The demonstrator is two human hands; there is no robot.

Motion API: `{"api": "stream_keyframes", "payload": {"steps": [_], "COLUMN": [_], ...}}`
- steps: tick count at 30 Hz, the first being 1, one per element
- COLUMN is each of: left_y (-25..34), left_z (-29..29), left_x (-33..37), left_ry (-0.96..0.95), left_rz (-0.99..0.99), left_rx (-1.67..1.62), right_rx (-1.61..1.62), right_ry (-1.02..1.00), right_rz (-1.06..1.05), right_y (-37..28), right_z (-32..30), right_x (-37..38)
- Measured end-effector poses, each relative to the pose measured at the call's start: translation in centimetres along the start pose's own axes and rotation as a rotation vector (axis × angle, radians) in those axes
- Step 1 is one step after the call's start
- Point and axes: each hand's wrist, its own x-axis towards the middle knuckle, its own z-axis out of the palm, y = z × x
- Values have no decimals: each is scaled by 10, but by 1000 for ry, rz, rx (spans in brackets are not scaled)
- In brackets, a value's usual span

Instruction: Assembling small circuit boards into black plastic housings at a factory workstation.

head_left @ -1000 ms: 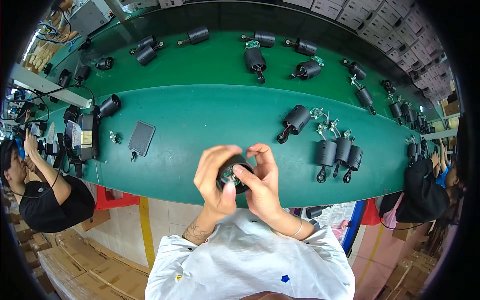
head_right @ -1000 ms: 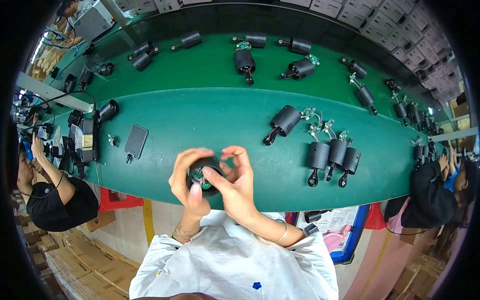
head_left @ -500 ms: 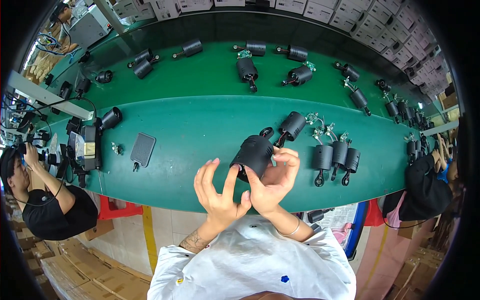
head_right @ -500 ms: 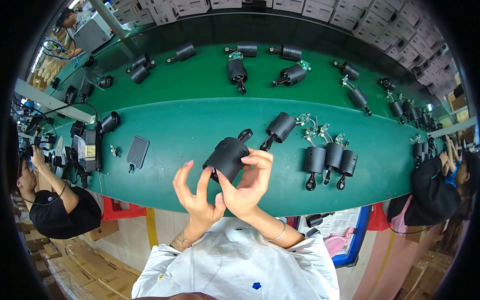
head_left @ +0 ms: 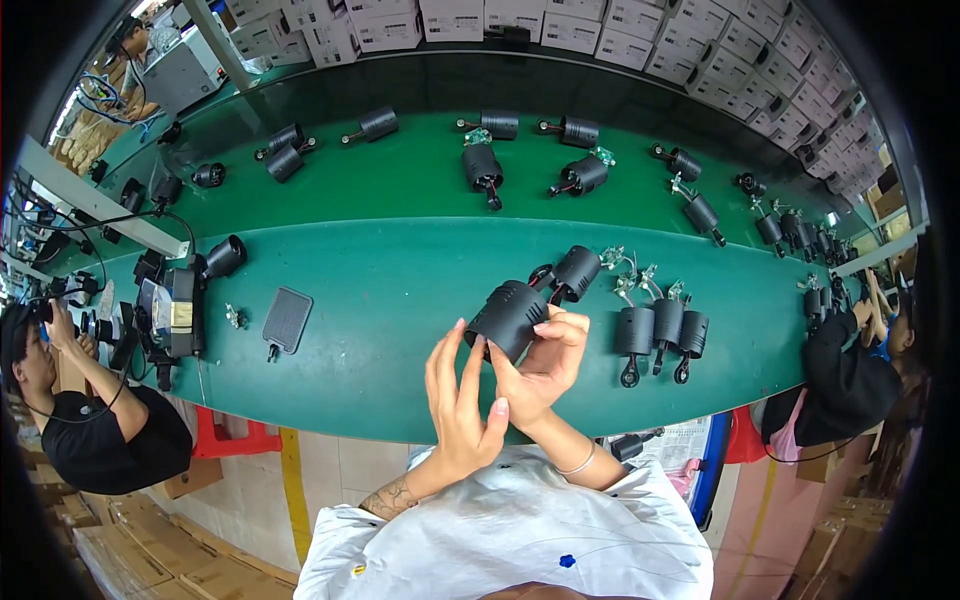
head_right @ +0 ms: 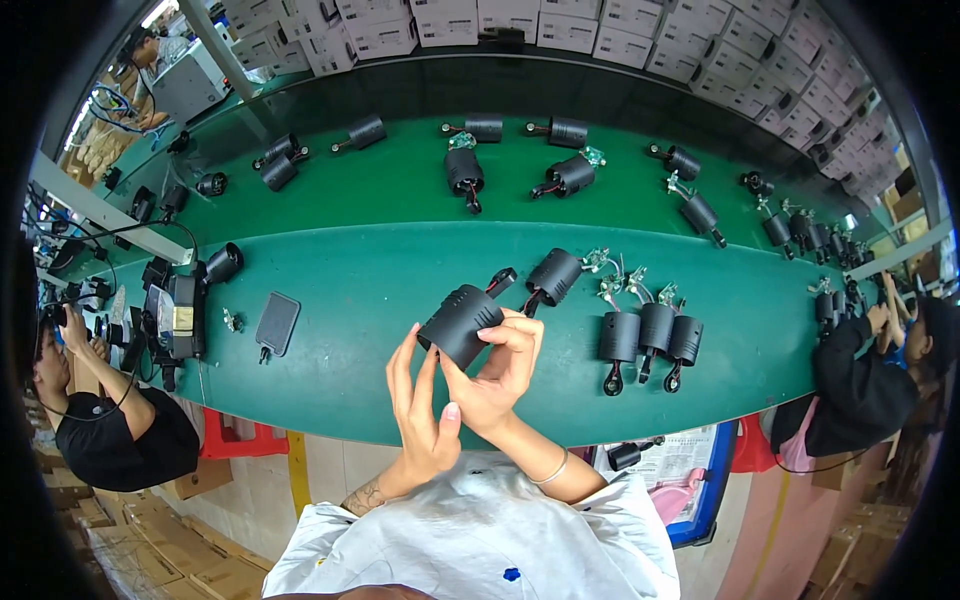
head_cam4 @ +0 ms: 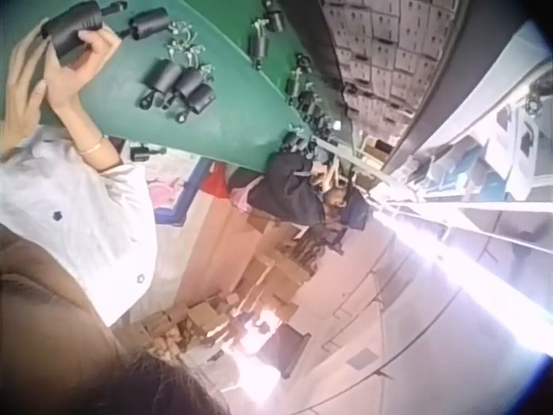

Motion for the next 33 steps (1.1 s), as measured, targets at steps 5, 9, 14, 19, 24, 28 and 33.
{"api": "stream_keyframes", "payload": {"steps": [5, 9, 14, 19, 24, 28, 33], "left_y": [-2, -15, -30, -33, -25, -21, -31], "left_z": [1, -5, -10, -10, -8, -7, -25], "left_x": [-5, -5, 1, 10, 6, 0, -12], "left_ry": [83, 29, -39, -55, 146, 117, 147], "left_rz": [65, 84, 42, -86, 25, -49, -143], "left_rx": [207, 289, 129, 319, 235, 192, 189], "right_rx": [62, 115, 193, 314, 783, 908, 38], "right_ry": [24, 12, 10, -47, 62, 151, -517], "right_rz": [113, 191, 403, 799, 1357, 1533, 908], "right_y": [-1, -3, 12, 31, 118, 165, 165], "right_z": [8, 13, 23, 58, 112, 121, 97], "right_x": [-1, 1, 1, 22, 62, 90, 79]}}
